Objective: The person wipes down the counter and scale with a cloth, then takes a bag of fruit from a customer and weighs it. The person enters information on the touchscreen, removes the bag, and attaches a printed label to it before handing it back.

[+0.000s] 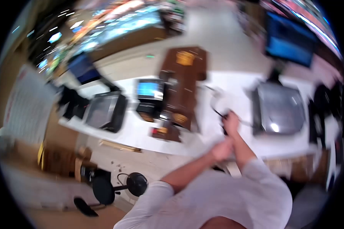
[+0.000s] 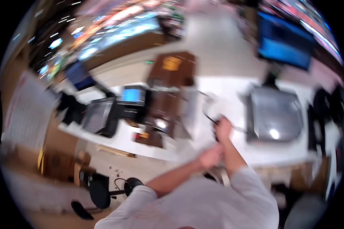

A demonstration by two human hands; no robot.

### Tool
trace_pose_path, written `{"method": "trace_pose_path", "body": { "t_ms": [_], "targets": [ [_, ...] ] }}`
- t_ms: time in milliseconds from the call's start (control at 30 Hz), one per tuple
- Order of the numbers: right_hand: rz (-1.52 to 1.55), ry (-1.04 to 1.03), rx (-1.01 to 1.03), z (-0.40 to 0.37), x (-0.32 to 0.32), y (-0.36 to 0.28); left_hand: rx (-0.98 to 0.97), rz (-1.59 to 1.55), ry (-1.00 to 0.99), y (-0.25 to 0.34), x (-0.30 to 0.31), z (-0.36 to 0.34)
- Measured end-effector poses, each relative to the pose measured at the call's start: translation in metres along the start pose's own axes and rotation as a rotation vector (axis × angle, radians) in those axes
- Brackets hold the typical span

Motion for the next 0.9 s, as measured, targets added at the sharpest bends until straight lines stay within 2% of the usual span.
{"method": "trace_pose_path", "body": {
  "t_ms": [33, 67, 100, 133, 167, 200, 233, 267, 333, 367, 400, 433, 467, 500, 533, 567, 600, 633, 667, 700, 733, 767, 800, 867, 900],
  "targets": [
    [0.015, 0.030, 0.071, -0.009, 0.010, -0.013, -0.168, -0.145, 0.210, 0.023, 0.030, -0.028],
    [-0.064, 0.063, 0.321, -0.025, 0.011, -0.030, -0.256, -0.137, 0.306, 0.035, 0.040, -0.036],
    [0.079, -0.080, 0.421, -0.037, -0.002, -0.037, -0.235, -0.139, 0.289, 0.048, 0.043, -0.047],
    [0.128, -0.358, 0.525, -0.054, -0.026, -0.042, -0.210, -0.133, 0.290, 0.058, 0.052, -0.056],
    [0.071, -0.426, 0.707, -0.080, -0.032, -0.051, -0.291, -0.114, 0.338, 0.064, 0.052, -0.062],
    [0.100, -0.678, 0.852, -0.106, -0.048, -0.057, -0.368, -0.094, 0.394, 0.068, 0.053, -0.068],
    [0.182, -0.602, 0.923, -0.126, -0.037, -0.055, -0.457, -0.048, 0.446, 0.075, 0.056, -0.074],
    [0.263, -0.527, 0.995, -0.146, -0.026, -0.051, -0.427, -0.046, 0.437, 0.073, 0.053, -0.076],
    [0.141, -0.466, 0.878, -0.148, -0.005, -0.053, -0.369, -0.045, 0.422, 0.066, 0.053, -0.081],
    [0.078, -0.432, 0.808, -0.148, 0.005, -0.053, -0.227, -0.050, 0.358, 0.050, 0.045, -0.077],
    [0.003, -0.354, 0.551, -0.138, 0.007, -0.034, -0.190, -0.090, 0.354, 0.039, 0.041, -0.076],
    [-0.074, -0.261, 0.279, -0.128, 0.012, -0.008, -0.029, -0.148, 0.295, 0.019, 0.034, -0.072],
    [-0.075, -0.165, 0.167, -0.121, 0.021, 0.010, -0.026, -0.216, 0.279, 0.011, 0.029, -0.071],
    [-0.153, -0.092, 0.042, -0.114, 0.031, 0.014, -0.035, -0.148, 0.314, -0.004, 0.026, -0.068],
    [-0.100, -0.028, -0.011, -0.114, 0.039, 0.019, 0.020, -0.188, 0.325, -0.022, 0.022, -0.063],
    [-0.120, -0.042, -0.037, -0.115, 0.037, 0.014, 0.054, -0.191, 0.351, -0.029, 0.025, -0.060],
    [-0.162, -0.042, 0.039, -0.117, 0.023, 0.007, 0.013, -0.207, 0.402, -0.032, 0.028, -0.057],
    [-0.202, -0.066, 0.206, -0.123, 0.001, -0.003, -0.020, -0.224, 0.461, -0.036, 0.032, -0.056],
    [-0.090, -0.186, 0.307, -0.128, -0.022, -0.014, -0.049, -0.241, 0.526, -0.036, 0.037, -0.054],
    [0.140, -0.329, 0.162, -0.136, -0.046, -0.003, -0.001, -0.287, 0.506, -0.036, 0.038, -0.048],
    [0.067, -0.594, 0.341, -0.149, -0.056, -0.026, 0.047, -0.331, 0.489, -0.034, 0.043, -0.044],
    [0.321, -0.633, 0.400, -0.166, -0.051, -0.033, 0.100, -0.375, 0.476, -0.035, 0.045, -0.039],
    [0.262, -0.830, 0.235, -0.176, -0.010, -0.042, 0.089, -0.374, 0.451, -0.036, 0.046, -0.032],
    [0.356, -0.600, 0.394, -0.179, 0.015, -0.025, 0.085, -0.374, 0.409, -0.047, 0.044, -0.024],
    [0.391, -0.523, 0.330, -0.177, 0.031, 0.000, 0.143, -0.394, 0.356, -0.059, 0.036, -0.017]
  ]
}}
Point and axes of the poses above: each hand's wrist, its own z-axis towards the middle knuckle, its own x-axis out of the back of the hand, y = z × x, the point moved 10 cm from there along z, towards the middle knuckle, and after that the axes turned 5 degrees about -y, right-handed, at the moved point
